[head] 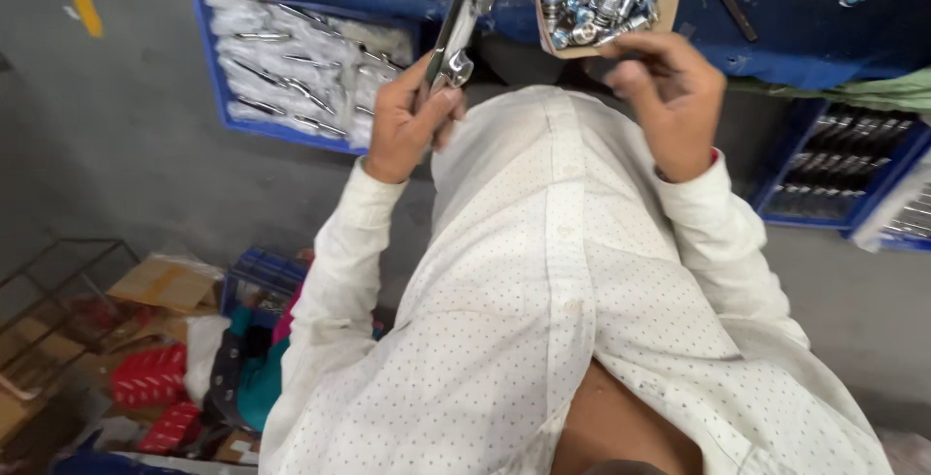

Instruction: The person picks up a metal handle and inserts components into a circular opening. They use a red-handled tool to tighten a screw and a silver metal bar to further secure parts before placing the assembly onto a blue tray.

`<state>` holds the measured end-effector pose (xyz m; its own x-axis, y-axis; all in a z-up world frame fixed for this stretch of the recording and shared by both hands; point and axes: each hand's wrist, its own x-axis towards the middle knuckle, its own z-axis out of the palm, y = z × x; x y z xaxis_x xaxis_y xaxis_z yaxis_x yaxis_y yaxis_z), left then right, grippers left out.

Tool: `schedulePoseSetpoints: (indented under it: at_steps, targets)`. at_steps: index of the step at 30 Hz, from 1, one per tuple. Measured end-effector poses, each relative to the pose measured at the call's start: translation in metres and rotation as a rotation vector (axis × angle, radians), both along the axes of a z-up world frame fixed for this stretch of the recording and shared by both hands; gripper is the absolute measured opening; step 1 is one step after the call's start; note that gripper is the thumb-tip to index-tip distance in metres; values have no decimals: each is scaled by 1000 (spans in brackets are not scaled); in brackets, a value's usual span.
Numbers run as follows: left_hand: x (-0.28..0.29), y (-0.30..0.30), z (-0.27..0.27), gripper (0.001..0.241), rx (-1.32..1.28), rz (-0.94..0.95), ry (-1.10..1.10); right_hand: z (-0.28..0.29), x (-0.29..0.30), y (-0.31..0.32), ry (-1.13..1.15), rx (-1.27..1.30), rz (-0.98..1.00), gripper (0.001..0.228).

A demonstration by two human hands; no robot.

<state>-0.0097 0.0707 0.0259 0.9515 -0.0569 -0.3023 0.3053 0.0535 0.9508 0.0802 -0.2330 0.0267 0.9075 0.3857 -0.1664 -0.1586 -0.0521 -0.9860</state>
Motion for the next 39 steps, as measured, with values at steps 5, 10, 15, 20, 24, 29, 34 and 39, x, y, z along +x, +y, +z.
schedulePoseSetpoints:
  at_steps: [5,10,15,20,24,29,34,39]
  targets:
    - [26,-53,7,45,-757,-270,175,17,4,20,134,284,136,77]
    - [45,-77,31,45,-953,-447,225,24,3,-4,213,336,37,72]
    - [53,-82,51,46,-970,-502,280,30,-1,-20,210,363,-33,69]
    - [53,-89,59,42,-972,-504,364,26,-8,-25,230,409,-105,71]
    - [51,-92,60,39,-882,-533,322,23,-13,-30,219,410,-113,68]
    - [50,-94,58,32,-800,-560,282,24,-17,-32,228,430,-112,65]
    - [49,-93,62,30,-707,-572,252,24,-20,-33,183,416,-119,65]
    - [44,-91,66,31,-586,-532,187,37,-19,-21,36,337,-128,64]
